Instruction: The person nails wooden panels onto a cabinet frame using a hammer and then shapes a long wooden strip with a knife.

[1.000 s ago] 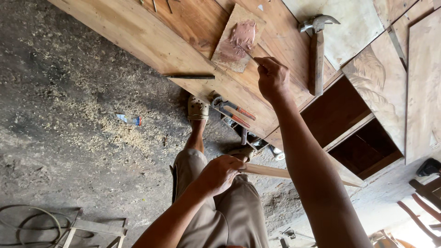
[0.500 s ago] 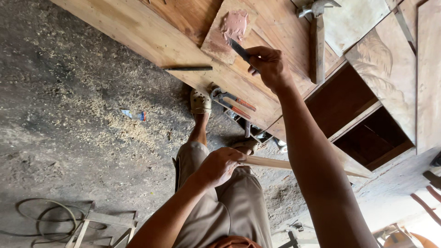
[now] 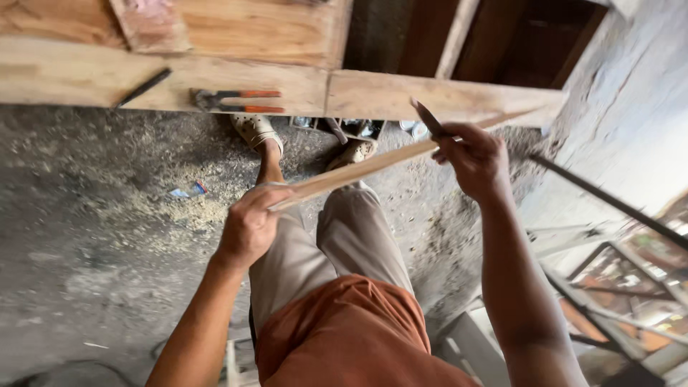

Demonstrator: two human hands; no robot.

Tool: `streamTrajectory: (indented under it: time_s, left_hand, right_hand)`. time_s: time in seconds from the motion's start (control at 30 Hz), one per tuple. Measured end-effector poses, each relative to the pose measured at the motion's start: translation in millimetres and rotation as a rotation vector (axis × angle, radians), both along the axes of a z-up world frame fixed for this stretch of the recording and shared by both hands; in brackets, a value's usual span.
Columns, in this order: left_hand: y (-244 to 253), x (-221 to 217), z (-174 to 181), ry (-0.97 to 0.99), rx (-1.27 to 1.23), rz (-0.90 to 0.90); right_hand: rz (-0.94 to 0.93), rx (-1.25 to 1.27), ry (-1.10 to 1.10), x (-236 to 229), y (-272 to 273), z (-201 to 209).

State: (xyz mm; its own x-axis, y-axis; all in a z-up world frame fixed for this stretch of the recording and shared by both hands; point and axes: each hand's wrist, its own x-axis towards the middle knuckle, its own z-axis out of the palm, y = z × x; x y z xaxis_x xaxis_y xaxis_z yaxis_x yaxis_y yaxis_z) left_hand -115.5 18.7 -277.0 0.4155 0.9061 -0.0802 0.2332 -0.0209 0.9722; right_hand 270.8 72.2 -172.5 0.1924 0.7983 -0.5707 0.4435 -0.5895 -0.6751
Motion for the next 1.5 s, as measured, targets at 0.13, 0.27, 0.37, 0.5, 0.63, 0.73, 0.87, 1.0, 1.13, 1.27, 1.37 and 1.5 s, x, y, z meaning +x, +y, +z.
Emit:
streamTrajectory:
  time_s: [0.13,0.27,0.37,0.5,0.63,0.73,0.87,1.0,1.13,1.27,1.37,1.5]
  left_hand:
    - [10,10,62,0.098,0.03,-0.018]
    - [-13,40,139,0.204,-0.102,0.026]
    - [-19,63,179,0.276,-0.087,0.038]
    - [-36,86,219,0.297,-0.014,0.045]
    - [-53,105,243,0.398,0.027,0.052]
    - [-56,110,256,0.404,0.019,0.061]
    - [-61,116,264,0.476,0.045,0.057]
    - [-65,121,265,0.502,0.037,0.077]
    - [-71,120,268,0.48,0.029,0.075]
    - [-72,122,271,0.485,0.079,0.063]
    - [-71,126,274,0.497,0.074,0.079]
    - [-70,131,280,0.544,0.07,0.082]
  right_hand:
    - [-0.265,0.013,-0.074,61,-93,26]
    - [-0.436,-0.017,-0.08,91,-168,33]
    - [-0.323,0.014,-0.162,94,-182,34]
    - [-0.213,0.222,-0.168,94,-191,48]
    - [-0.259,0.214,-0.127,109,-190,43]
    - [-0.308,0.225,-0.064,109,-199,28]
    - [-0.317,0.298,0.092,105,-215,21]
    - [-0.319,0.256,0.017,110,-217,31]
    - [-0.253,0.232,-0.026,127,-205,38]
    - [-0.085,0.355,0.012,142,-200,42]
    - [-0.097,0.373,0.138,143,-200,44]
    - [-0.297,0.236,0.205,134,-202,45]
